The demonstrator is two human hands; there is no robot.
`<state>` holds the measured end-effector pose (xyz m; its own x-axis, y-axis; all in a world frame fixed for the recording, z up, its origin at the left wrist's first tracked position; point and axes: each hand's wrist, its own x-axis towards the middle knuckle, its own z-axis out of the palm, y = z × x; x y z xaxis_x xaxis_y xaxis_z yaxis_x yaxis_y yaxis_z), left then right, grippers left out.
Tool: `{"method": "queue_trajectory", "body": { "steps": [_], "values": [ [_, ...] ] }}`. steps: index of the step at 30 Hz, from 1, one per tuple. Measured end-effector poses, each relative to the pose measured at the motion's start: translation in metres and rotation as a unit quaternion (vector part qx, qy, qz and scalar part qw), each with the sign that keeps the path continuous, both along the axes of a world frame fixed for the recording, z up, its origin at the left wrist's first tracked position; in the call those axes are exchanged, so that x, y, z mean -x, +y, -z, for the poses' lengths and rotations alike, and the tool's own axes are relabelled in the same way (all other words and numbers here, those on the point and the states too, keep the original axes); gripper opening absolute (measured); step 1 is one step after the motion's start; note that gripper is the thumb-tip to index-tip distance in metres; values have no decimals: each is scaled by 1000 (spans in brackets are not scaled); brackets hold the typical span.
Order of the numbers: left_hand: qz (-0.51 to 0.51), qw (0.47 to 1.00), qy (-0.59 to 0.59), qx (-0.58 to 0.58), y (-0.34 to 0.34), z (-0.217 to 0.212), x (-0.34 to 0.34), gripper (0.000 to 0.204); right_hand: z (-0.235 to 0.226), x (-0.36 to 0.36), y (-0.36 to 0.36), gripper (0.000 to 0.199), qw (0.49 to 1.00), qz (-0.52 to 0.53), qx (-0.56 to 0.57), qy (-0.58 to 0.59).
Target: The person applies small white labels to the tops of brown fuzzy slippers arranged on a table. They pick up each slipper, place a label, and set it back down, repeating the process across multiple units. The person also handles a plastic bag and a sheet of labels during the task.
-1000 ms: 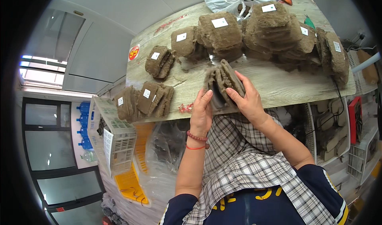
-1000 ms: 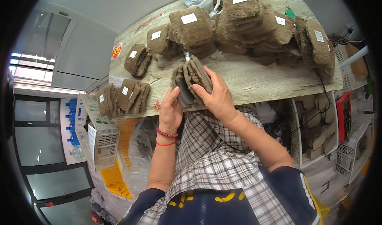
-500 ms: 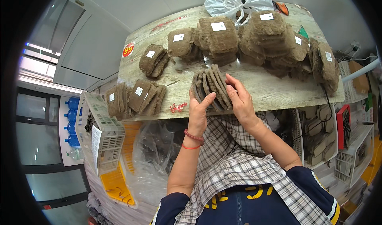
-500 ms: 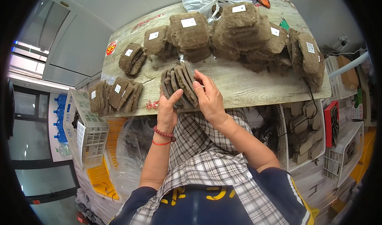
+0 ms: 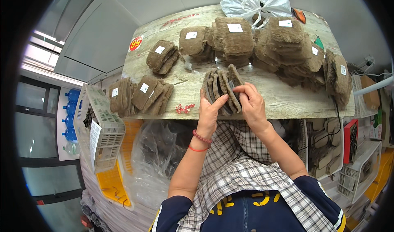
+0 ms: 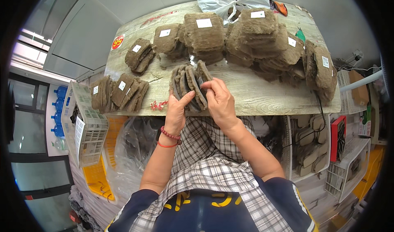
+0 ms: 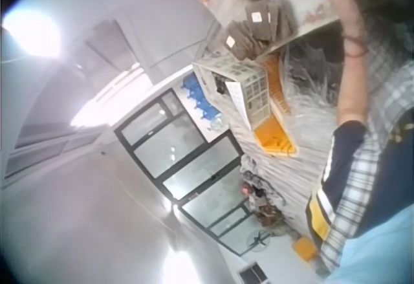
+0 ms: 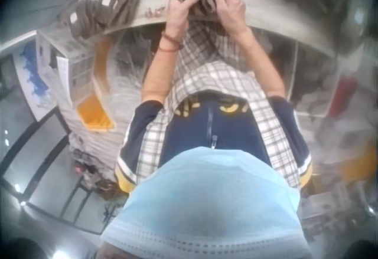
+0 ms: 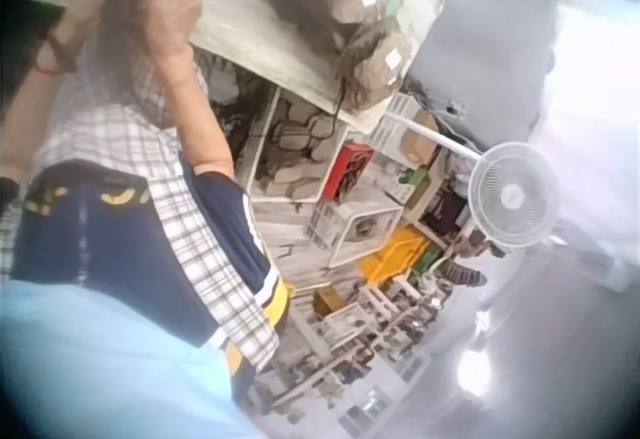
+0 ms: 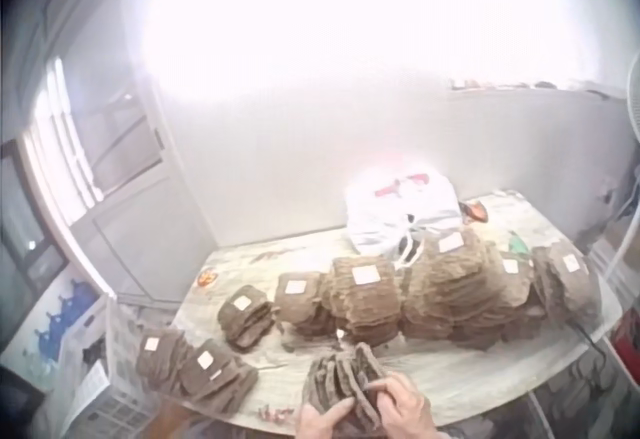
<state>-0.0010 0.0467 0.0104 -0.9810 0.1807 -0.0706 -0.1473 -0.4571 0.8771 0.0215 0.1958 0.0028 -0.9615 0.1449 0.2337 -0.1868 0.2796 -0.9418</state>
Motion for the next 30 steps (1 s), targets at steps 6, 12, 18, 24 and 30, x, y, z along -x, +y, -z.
{"method": "queue_trajectory", "body": {
  "steps": [6,12,18,24,30],
  "values": [
    [-11,1000,-20,2,2,6,1,56,-11,-1,-5,49,993,39,-110,-31],
    [-20,1000,-21,11,3,7,3,57,-10,-3,-8,42,989,48,-139,-15],
    [-43,998,-48,16,4,9,4,58,1,2,-5,41,994,61,-73,-59],
    [-9,990,16,142,10,31,10,50,3,6,1,65,988,56,-41,-141],
    [-25,925,100,367,27,32,8,54,15,8,12,73,985,61,13,-163]
  ]
}}
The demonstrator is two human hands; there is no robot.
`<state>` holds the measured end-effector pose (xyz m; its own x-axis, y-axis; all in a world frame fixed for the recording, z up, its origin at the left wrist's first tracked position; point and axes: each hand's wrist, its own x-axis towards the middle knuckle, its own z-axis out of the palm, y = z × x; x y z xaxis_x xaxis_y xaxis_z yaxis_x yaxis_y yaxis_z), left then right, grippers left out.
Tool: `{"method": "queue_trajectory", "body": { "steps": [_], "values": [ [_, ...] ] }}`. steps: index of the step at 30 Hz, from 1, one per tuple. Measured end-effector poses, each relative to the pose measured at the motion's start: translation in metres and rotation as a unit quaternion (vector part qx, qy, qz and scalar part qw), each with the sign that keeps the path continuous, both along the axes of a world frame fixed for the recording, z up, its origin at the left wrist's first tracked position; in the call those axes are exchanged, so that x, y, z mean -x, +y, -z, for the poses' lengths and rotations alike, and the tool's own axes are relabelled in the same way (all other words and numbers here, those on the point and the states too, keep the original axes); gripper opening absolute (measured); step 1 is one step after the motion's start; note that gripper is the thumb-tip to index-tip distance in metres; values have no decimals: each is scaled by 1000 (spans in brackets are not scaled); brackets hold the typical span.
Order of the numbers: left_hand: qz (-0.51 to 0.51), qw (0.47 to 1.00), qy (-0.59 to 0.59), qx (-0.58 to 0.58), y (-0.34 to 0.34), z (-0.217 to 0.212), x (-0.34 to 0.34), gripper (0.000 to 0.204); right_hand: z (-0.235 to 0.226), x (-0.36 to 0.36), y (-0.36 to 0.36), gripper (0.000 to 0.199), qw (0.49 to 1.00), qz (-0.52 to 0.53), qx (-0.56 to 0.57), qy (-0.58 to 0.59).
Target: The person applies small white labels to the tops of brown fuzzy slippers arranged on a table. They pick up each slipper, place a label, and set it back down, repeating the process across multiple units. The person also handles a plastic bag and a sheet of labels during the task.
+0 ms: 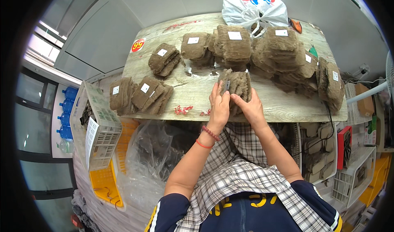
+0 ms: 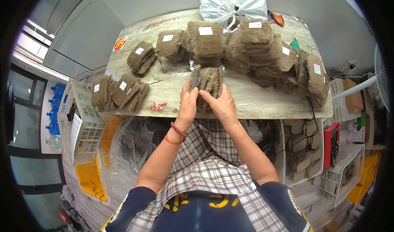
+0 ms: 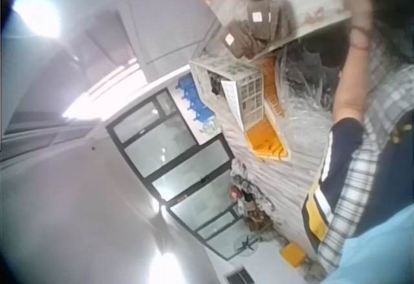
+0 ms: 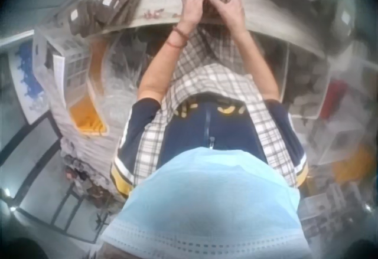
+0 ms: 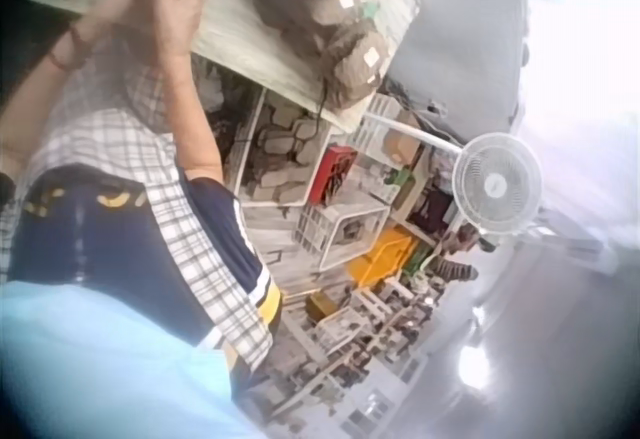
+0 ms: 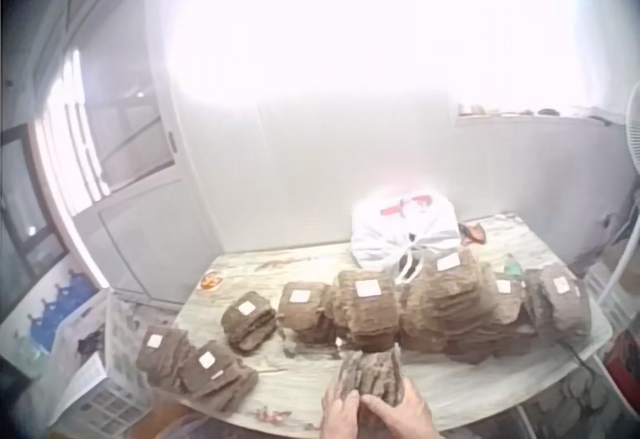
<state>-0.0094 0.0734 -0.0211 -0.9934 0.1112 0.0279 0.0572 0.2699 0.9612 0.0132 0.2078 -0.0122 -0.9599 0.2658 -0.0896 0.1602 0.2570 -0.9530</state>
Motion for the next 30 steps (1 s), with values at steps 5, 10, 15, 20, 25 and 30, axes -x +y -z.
{"method": "queue_trajectory", "body": {
  "steps": [5,10,15,20,25,30],
  "values": [
    [-13,1000,-12,-13,-3,16,4,51,5,4,1,66,1000,16,3,-3],
    [-129,947,169,240,-34,-20,4,55,4,-7,1,77,989,49,-141,18],
    [-105,807,252,524,-51,-12,-2,67,-1,-16,2,83,979,62,-187,58],
    [18,823,173,540,-54,6,-7,64,6,-18,11,74,959,45,-266,85],
    [-70,866,316,382,-123,-63,95,37,-27,-16,5,61,895,20,-373,244],
    [-164,938,-70,297,-271,-53,265,69,-59,1,-71,48,834,-263,-393,284]
  ]
}}
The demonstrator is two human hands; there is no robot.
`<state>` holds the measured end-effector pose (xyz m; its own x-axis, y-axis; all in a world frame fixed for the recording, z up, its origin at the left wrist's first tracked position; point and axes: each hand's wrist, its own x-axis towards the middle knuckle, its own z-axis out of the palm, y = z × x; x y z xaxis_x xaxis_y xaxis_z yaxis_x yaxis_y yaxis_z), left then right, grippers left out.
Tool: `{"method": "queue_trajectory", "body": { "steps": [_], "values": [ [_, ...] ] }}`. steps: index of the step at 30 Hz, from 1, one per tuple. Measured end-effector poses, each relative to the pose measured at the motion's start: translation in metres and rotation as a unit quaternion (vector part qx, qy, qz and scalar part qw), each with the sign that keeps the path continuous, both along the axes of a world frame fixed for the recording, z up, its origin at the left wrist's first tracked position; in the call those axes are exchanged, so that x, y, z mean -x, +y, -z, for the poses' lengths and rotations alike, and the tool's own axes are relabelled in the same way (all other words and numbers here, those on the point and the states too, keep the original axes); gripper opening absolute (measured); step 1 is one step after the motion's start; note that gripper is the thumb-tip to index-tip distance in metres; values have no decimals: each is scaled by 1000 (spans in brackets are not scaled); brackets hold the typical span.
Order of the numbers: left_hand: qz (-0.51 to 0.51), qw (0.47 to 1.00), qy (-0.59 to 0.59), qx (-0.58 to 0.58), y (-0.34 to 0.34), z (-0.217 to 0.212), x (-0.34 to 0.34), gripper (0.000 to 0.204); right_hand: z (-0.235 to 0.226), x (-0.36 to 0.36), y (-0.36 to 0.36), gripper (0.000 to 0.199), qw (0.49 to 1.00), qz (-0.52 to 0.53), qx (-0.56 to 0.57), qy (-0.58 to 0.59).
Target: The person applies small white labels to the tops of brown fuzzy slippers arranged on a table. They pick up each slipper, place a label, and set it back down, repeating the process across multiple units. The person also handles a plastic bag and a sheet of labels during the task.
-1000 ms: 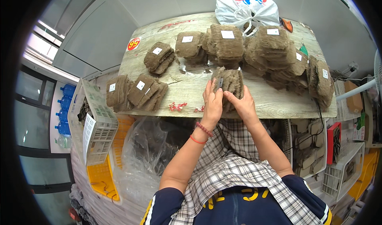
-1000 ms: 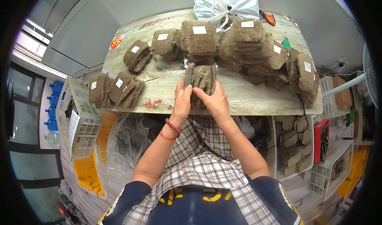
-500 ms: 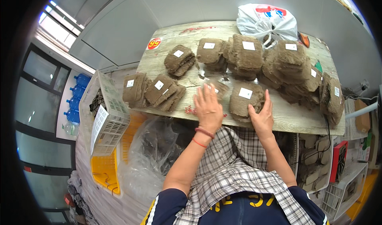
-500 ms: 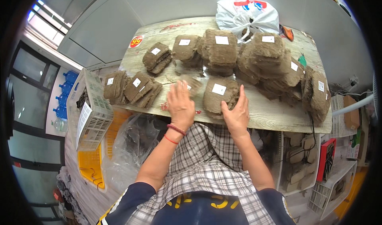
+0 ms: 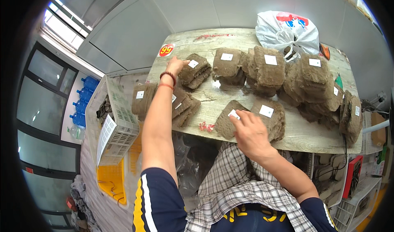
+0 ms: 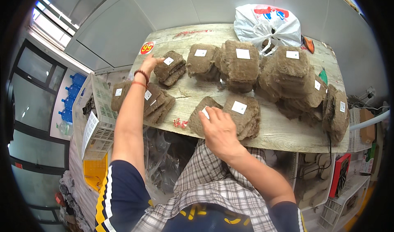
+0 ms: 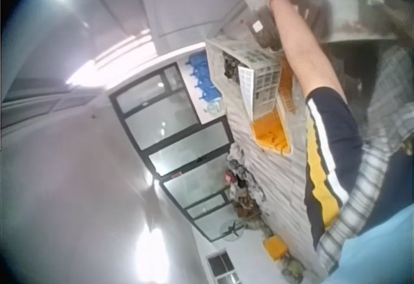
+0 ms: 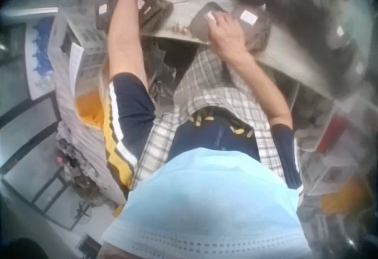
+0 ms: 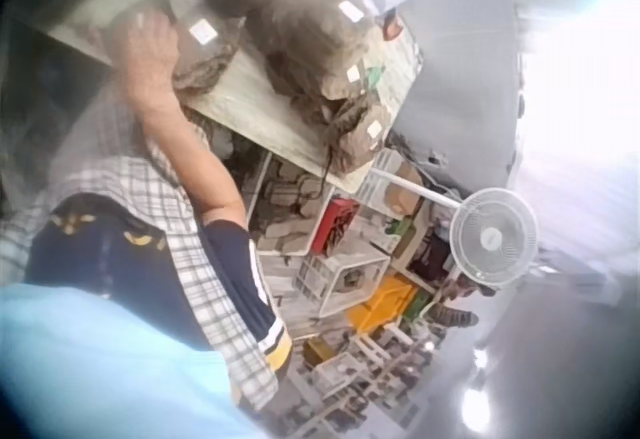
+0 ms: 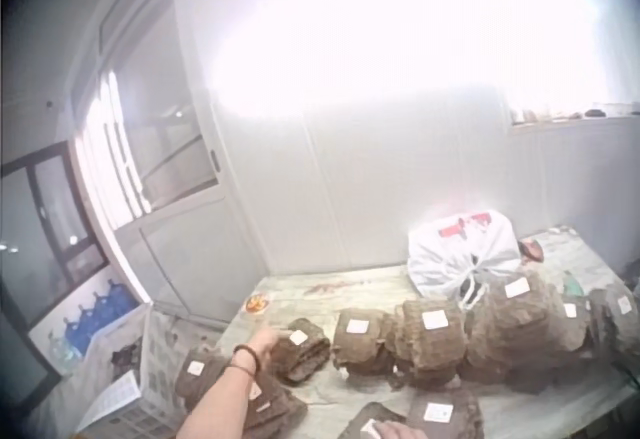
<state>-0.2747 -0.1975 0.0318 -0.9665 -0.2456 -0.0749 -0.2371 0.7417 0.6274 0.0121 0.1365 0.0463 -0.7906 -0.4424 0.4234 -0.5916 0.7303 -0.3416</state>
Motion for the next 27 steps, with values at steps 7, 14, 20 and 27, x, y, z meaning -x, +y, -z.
{"method": "queue_trajectory", "body": {
  "steps": [7,14,20,27],
  "values": [
    [-20,967,-241,-83,36,-1,17,86,46,37,-27,68,962,-40,-250,-101],
    [-81,950,-239,-184,55,0,5,83,47,38,-25,72,954,-47,-280,-94],
    [-8,913,-155,-378,49,-20,5,19,73,37,-30,45,987,32,-157,20],
    [84,898,-30,-431,50,-104,-104,39,-11,33,-28,39,959,93,143,226]
  ]
}}
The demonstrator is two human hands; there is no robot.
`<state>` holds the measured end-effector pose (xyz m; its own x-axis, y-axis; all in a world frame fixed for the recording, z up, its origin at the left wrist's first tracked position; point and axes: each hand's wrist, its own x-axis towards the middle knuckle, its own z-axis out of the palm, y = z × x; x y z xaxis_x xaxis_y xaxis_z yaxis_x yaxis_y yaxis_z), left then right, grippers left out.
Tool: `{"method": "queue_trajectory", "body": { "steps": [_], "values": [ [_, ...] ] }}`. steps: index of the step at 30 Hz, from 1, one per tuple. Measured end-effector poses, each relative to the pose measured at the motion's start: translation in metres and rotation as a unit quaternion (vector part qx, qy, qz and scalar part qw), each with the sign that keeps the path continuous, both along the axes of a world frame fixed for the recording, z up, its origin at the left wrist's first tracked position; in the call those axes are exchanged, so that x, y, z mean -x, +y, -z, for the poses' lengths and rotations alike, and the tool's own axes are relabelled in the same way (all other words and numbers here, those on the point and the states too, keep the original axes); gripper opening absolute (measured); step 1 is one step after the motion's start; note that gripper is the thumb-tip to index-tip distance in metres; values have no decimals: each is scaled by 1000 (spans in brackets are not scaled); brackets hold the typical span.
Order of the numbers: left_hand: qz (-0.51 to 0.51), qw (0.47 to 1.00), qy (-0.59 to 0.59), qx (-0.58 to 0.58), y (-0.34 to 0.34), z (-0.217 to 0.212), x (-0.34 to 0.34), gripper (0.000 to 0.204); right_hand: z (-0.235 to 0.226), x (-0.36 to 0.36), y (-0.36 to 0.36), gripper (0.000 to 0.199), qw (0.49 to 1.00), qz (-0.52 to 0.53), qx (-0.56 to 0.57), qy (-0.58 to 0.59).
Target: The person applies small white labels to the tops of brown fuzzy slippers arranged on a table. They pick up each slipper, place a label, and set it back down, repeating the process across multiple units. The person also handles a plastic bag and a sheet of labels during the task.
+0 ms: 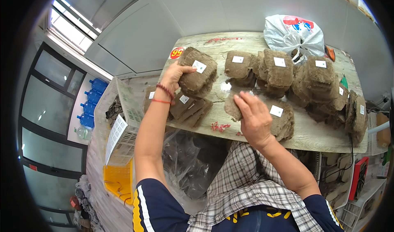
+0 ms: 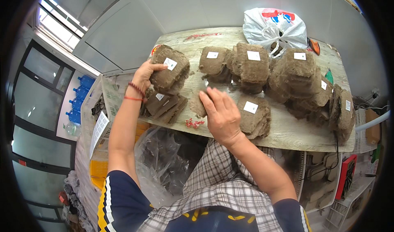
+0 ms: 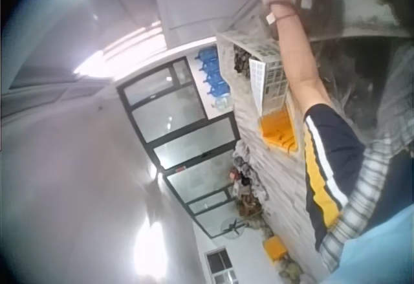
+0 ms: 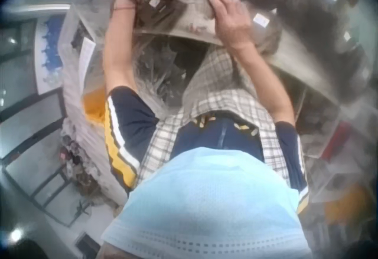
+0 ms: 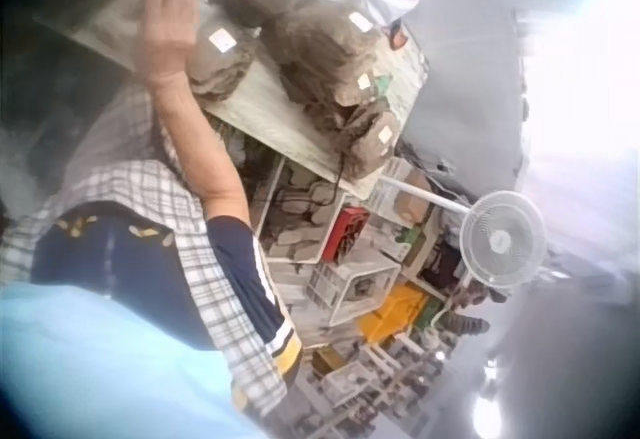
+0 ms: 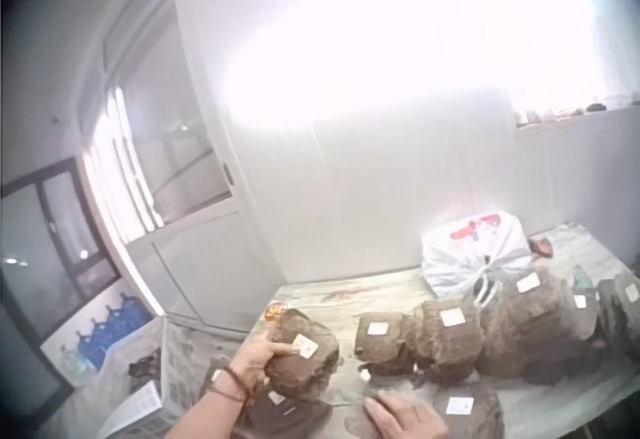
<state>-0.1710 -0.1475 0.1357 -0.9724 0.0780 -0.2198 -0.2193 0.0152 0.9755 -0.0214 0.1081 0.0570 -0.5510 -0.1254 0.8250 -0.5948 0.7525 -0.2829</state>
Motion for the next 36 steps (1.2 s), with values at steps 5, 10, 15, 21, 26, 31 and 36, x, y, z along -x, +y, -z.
{"method": "queue_trajectory", "body": {
  "steps": [5,10,15,21,26,31,36],
  "values": [
    [12,987,-60,-150,39,20,-94,38,-53,-6,-3,38,993,-8,9,115],
    [4,928,-99,-359,57,97,-141,31,-7,-18,-14,38,985,-119,-120,-26],
    [29,865,-120,-487,74,118,-177,46,4,-39,-13,43,976,-178,-91,-83],
    [-14,833,-96,-544,82,150,-192,36,-11,-59,-1,61,941,-277,150,-124],
    [-12,791,-14,-611,89,150,-212,45,3,-74,26,31,754,-192,520,-352],
    [43,733,25,-678,97,148,-226,52,0,-84,8,69,751,-262,454,-402],
    [10,804,46,-592,104,142,-231,67,-11,-92,-4,70,766,-281,424,-393]
  ]
}}
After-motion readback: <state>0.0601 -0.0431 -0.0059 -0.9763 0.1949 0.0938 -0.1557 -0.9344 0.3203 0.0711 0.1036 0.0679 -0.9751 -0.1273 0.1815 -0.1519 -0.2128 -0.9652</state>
